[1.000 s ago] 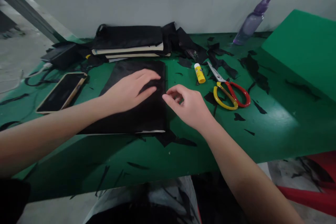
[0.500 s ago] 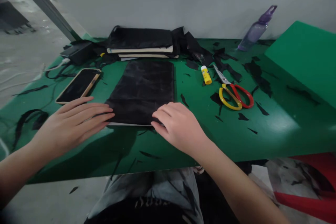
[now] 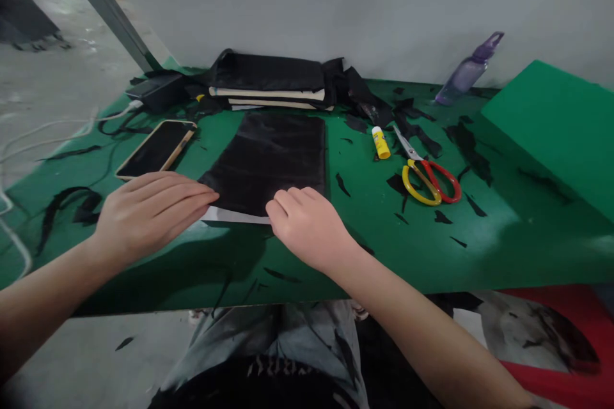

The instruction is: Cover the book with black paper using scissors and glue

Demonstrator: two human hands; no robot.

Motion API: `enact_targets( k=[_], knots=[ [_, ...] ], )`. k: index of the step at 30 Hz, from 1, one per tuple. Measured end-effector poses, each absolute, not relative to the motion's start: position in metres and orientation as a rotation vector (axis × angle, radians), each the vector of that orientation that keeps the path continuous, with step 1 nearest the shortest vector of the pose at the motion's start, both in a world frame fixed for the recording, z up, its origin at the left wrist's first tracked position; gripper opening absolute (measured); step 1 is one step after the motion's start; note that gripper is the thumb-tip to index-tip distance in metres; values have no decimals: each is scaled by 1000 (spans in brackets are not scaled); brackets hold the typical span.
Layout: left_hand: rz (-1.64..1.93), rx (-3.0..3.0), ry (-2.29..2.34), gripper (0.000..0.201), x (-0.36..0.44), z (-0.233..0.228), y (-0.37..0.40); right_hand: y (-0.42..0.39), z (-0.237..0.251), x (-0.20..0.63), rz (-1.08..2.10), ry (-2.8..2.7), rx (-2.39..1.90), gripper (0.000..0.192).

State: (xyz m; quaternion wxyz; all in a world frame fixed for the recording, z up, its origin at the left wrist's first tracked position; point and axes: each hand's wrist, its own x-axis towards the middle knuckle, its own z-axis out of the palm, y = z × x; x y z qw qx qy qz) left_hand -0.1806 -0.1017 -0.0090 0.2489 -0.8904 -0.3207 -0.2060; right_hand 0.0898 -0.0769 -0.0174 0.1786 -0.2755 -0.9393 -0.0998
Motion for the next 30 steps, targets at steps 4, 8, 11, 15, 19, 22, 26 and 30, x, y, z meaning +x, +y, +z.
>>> enact_targets(
  k=[4, 8, 11, 15, 19, 22, 26, 30],
  knots=[
    [-576, -2452, -860, 37, -187, -13, -102, -75, -20, 87, -422, -2652, -749, 26],
    [-560, -2537, -820, 37, -198, -24, -100, -77, -20, 83, -490, -2665, -722, 28],
    [-487, -2564, -749, 37, -204, -32, -99, -80, -19, 80, -489, -2673, -729, 28],
    [-454, -2562, -690, 36, -206, -36, -99, -84, -20, 77, -454, -2686, -701, 24],
    [-404, -2530, -676, 32, -205, -35, -99, -85, -21, 74, -440, -2713, -690, 24],
    [-399, -2506, -704, 30, -202, -34, -98, -85, -22, 72, -438, -2726, -700, 24],
    [-410, -2506, -635, 27, -195, -31, -99, -85, -21, 70, -423, -2767, -665, 20],
    [-423, -2480, -656, 28, -190, -28, -99, -85, -21, 69, -426, -2811, -638, 19]
  ],
)
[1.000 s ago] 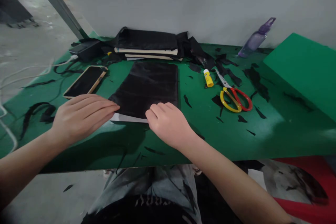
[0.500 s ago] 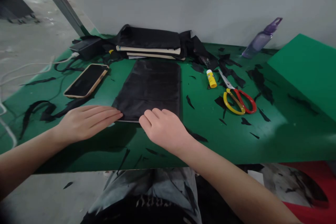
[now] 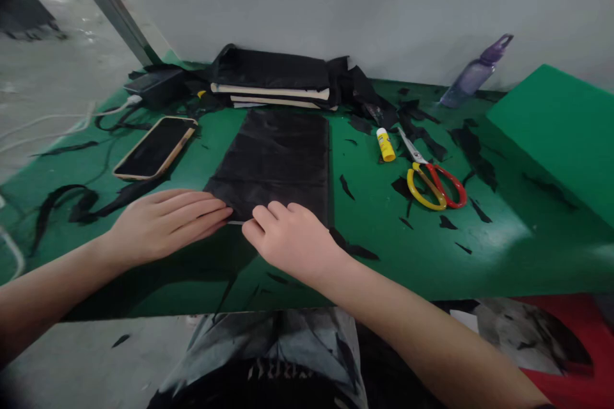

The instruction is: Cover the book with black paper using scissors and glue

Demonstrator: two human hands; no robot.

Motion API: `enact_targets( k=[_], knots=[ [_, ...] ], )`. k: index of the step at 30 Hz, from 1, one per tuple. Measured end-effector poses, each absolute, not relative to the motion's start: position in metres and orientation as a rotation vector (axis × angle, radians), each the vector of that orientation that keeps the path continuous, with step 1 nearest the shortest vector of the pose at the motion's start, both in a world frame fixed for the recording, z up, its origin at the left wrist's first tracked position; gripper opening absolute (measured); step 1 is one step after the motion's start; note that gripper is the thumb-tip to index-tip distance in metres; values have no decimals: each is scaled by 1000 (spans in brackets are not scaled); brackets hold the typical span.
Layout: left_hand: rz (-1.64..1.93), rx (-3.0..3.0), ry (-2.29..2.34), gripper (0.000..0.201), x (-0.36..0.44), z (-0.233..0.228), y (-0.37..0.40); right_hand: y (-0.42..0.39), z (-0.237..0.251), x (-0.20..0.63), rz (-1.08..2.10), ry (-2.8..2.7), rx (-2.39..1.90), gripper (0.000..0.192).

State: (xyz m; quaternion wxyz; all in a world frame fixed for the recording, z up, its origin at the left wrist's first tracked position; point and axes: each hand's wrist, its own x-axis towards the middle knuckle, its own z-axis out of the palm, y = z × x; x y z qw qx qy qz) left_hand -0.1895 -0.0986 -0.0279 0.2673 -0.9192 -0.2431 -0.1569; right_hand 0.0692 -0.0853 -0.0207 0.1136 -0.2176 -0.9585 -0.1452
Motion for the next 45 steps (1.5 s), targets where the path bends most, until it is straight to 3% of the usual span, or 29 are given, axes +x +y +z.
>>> enact_targets(
  k=[8, 15, 19, 21, 23, 25, 35, 45],
  knots=[
    [-434, -2513, -698, 23, -185, -30, -95, -82, -18, 71, -328, -2869, -600, 20],
    [-401, -2508, -657, 23, -186, -28, -96, -83, -1, 77, 194, -2672, -710, 17],
    [-375, -2508, -623, 26, -188, -30, -97, -68, -7, 96, 466, -2095, -1215, 48],
    [-365, -2510, -604, 29, -191, -30, -98, -57, -16, 107, 807, -1821, -1415, 62],
    [-346, -2521, -584, 31, -197, -31, -100, -49, -26, 113, 1186, -1524, -1478, 66],
    [-330, -2532, -578, 33, -204, -33, -101, -45, -32, 114, 1359, -1328, -1415, 69],
    [-350, -2579, -610, 38, -226, -37, -104, -48, -44, 94, 1343, -1278, -1359, 77],
    [-496, -2670, -834, 58, -268, -47, -121, -58, -49, 65, 1412, -1393, -1260, 83]
  ],
)
